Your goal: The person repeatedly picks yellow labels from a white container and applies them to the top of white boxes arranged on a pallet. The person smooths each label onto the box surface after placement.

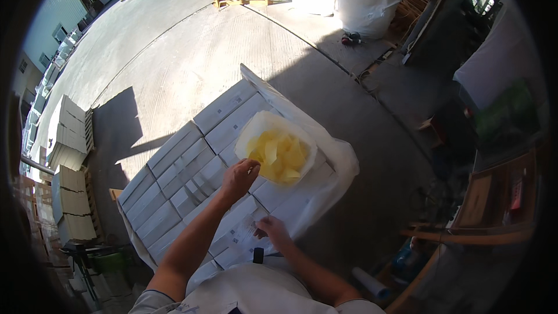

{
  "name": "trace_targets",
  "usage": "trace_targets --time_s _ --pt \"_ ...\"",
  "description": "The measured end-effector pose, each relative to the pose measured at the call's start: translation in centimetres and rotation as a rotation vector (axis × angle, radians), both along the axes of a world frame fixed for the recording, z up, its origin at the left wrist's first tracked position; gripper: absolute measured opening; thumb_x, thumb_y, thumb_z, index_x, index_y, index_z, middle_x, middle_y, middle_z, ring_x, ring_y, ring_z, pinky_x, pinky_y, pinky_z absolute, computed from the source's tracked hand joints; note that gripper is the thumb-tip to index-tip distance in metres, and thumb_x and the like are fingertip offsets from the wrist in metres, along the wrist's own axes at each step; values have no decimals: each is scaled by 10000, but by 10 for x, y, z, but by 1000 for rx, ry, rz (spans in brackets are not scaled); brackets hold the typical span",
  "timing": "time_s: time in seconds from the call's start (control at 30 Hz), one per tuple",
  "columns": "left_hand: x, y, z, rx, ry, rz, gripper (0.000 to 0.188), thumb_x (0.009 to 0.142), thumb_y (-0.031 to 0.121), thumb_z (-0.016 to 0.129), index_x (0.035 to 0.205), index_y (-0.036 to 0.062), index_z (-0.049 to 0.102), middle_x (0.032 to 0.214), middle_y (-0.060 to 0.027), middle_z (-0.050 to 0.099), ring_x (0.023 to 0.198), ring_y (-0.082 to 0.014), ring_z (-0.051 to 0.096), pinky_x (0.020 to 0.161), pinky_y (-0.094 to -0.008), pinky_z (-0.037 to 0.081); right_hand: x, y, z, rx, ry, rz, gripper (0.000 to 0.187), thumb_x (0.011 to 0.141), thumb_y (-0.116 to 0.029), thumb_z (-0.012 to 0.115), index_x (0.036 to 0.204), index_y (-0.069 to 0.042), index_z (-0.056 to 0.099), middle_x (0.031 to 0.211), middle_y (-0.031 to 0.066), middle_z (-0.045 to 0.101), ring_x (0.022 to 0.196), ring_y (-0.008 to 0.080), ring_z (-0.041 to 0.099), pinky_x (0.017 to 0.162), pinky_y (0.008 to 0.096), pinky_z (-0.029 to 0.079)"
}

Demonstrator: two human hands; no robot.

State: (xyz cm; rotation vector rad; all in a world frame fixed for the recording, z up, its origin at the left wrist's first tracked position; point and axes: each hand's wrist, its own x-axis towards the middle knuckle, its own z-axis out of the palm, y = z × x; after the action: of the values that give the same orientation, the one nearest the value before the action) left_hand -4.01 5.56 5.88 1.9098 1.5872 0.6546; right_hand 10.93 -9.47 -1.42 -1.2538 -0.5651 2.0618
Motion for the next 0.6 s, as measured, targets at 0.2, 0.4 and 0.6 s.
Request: trace_targets --time_s 0.2,0.4,0.6 --pt "-97 -125 -38 -619 -105 273 400 903 350 563 934 -31 681 894 -190 683 785 -333 633 704 -428 486 -18 15 1 177 -160 41 204 897 -156 638 949 36 592 797 132 669 689 197 644 663 297 528" --pt "-115 -211 -84 -923 -535 570 414 911 355 566 886 -41 682 809 -108 654 616 -179 523 560 -322 425 -45 18 -11 175 -298 41 206 896 -162 646 939 32 592 765 108 668 665 162 636 650 278 520" --pt "-120 -223 -97 -801 -974 787 332 935 300 572 936 -22 653 751 -62 615 527 -95 429 456 -255 315 -65 22 -23 270 -395 23 193 902 -158 649 929 22 586 761 100 667 655 158 635 644 271 514"
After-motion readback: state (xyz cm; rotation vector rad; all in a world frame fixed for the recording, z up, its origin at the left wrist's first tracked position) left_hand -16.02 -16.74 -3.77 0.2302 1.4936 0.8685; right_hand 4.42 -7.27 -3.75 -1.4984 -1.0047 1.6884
